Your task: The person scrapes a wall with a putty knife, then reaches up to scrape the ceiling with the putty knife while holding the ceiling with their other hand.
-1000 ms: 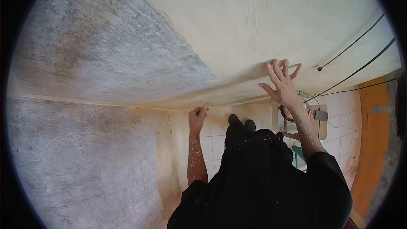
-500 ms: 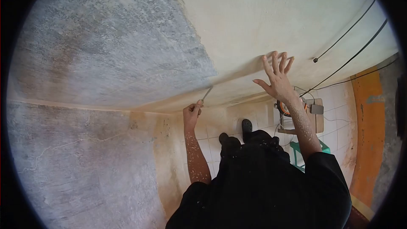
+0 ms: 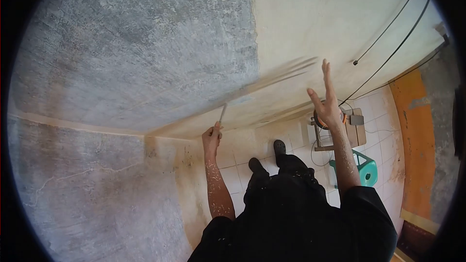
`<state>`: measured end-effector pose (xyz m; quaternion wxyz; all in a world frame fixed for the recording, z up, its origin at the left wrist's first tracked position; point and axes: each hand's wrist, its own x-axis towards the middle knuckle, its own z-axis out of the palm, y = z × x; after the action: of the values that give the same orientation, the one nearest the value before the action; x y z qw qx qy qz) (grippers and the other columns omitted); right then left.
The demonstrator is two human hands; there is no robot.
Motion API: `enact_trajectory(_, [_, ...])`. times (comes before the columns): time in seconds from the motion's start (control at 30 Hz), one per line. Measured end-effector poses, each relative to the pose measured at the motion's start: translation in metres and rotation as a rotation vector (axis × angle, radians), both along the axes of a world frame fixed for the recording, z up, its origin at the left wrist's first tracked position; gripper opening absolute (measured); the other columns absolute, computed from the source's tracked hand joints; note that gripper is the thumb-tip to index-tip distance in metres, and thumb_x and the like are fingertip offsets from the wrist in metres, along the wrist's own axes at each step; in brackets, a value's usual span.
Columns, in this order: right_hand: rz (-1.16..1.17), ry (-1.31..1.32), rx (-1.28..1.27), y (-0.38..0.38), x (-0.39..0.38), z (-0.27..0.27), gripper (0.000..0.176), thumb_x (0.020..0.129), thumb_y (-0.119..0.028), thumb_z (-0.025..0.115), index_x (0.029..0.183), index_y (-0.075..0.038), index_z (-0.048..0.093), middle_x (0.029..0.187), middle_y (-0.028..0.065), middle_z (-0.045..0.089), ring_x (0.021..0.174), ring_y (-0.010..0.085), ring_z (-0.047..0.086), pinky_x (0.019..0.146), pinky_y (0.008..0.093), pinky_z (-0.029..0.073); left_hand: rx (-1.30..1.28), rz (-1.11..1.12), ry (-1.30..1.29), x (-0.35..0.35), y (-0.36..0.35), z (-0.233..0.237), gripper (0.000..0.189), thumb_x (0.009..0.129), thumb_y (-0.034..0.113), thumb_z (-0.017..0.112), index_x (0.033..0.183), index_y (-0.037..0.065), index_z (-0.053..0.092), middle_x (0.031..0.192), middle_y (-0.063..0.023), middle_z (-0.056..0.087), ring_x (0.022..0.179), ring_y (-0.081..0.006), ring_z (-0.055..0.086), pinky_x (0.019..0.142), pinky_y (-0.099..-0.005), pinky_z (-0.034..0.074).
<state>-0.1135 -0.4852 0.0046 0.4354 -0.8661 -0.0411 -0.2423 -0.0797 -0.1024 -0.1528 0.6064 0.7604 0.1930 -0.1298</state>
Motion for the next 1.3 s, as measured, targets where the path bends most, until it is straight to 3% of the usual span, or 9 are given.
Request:
enact_trajectory(0.13, [-0.163,-0.074,-0.190,-0.003,0.002,0.014,0.087,0.087,-0.018,0.067,0.151,-0.007,0.009,0.156,0.0193,0.009,0.143,0.0334,0.015,0.114,0.0474,0.023,0.043,-0.149,-0.051,0.011,-0.024,-0.006,0.049,0.087,0.048,0.064,0.069,0.002,0.063,0.054,0.0038,0.045,0.049,-0.0055,0.036,0.048,-0.0235,0.029])
enact_trajectory(0.27, [-0.283,-0.273,-0.391,-0.008,0.027,0.043,0.101,0.080,-0.028,0.075,0.151,-0.007,0.007,0.156,0.0188,0.006,0.144,0.0362,0.006,0.115,0.0502,0.018,0.053,-0.226,-0.119,0.016,-0.049,-0.025,0.056,0.088,0.050,0.062,0.059,0.002,0.057,0.054,0.0030,0.043,0.054,-0.0062,0.038,0.050,-0.0253,0.030])
enact_trajectory(0.53, [-0.322,-0.229,-0.344,0.009,0.054,0.024,0.117,0.074,-0.043,0.077,0.150,-0.007,-0.004,0.156,0.0201,-0.007,0.143,0.0388,-0.009,0.115,0.0533,0.010,0.067,-0.281,-0.110,0.012,-0.046,-0.016,0.058,0.089,0.050,0.059,0.067,-0.004,0.061,0.054,-0.0004,0.043,0.055,-0.0094,0.038,0.051,-0.0296,0.032])
enact_trajectory(0.77, [-0.352,-0.250,-0.264,0.009,0.058,0.004,0.100,0.080,-0.038,0.073,0.151,-0.009,0.010,0.157,0.0161,0.005,0.145,0.0359,-0.001,0.115,0.0534,0.009,0.313,-0.360,-0.228,0.020,-0.075,0.000,0.057,0.090,0.047,0.058,0.077,-0.008,0.061,0.061,-0.0102,0.055,0.059,-0.0135,0.048,0.056,-0.0326,0.040])
enact_trajectory(0.87, [-0.346,-0.247,-0.256,0.009,0.060,0.003,0.098,0.081,-0.038,0.072,0.151,-0.009,0.009,0.157,0.0171,0.004,0.144,0.0364,-0.002,0.115,0.0534,0.009,0.153,-0.359,-0.120,0.014,-0.056,-0.018,0.057,0.091,0.047,0.057,0.079,-0.008,0.062,0.063,-0.0114,0.057,0.060,-0.0140,0.050,0.057,-0.0319,0.042])
enact_trajectory(0.97, [-0.339,-0.229,-0.259,0.009,0.059,0.004,0.096,0.083,-0.038,0.070,0.151,-0.010,0.009,0.157,0.0180,0.003,0.144,0.0368,-0.002,0.115,0.0534,0.008,0.038,-0.201,-0.064,0.004,-0.028,-0.010,0.055,0.091,0.045,0.058,0.078,-0.008,0.062,0.062,-0.0102,0.057,0.060,-0.0134,0.050,0.057,-0.0313,0.042])
enact_trajectory(1.07, [-0.346,-0.216,-0.268,0.009,0.058,0.006,0.095,0.084,-0.038,0.069,0.151,-0.010,0.008,0.156,0.0189,0.003,0.144,0.0371,-0.003,0.115,0.0535,0.008,0.173,-0.353,-0.164,0.023,-0.036,-0.009,0.052,0.092,0.043,0.058,0.075,-0.006,0.063,0.060,-0.0079,0.057,0.060,-0.0122,0.050,0.057,-0.0298,0.042])
enact_trajectory(1.17, [-0.352,-0.207,-0.270,0.010,0.057,0.007,0.092,0.085,-0.038,0.067,0.151,-0.011,0.009,0.157,0.0185,0.002,0.144,0.0370,-0.003,0.115,0.0537,0.008,0.097,-0.395,-0.173,0.026,-0.074,-0.018,0.050,0.092,0.041,0.059,0.074,-0.006,0.065,0.058,-0.0059,0.055,0.058,-0.0115,0.049,0.055,-0.0296,0.041])
enact_trajectory(1.3, [-0.366,-0.146,-0.287,0.013,0.053,0.015,0.090,0.086,-0.038,0.066,0.151,-0.012,0.009,0.157,0.0179,0.003,0.145,0.0357,-0.002,0.115,0.0534,0.009,0.008,-0.172,-0.186,0.005,-0.051,-0.039,0.052,0.092,0.040,0.059,0.069,-0.006,0.061,0.054,-0.0034,0.047,0.054,-0.0104,0.041,0.051,-0.0309,0.036])
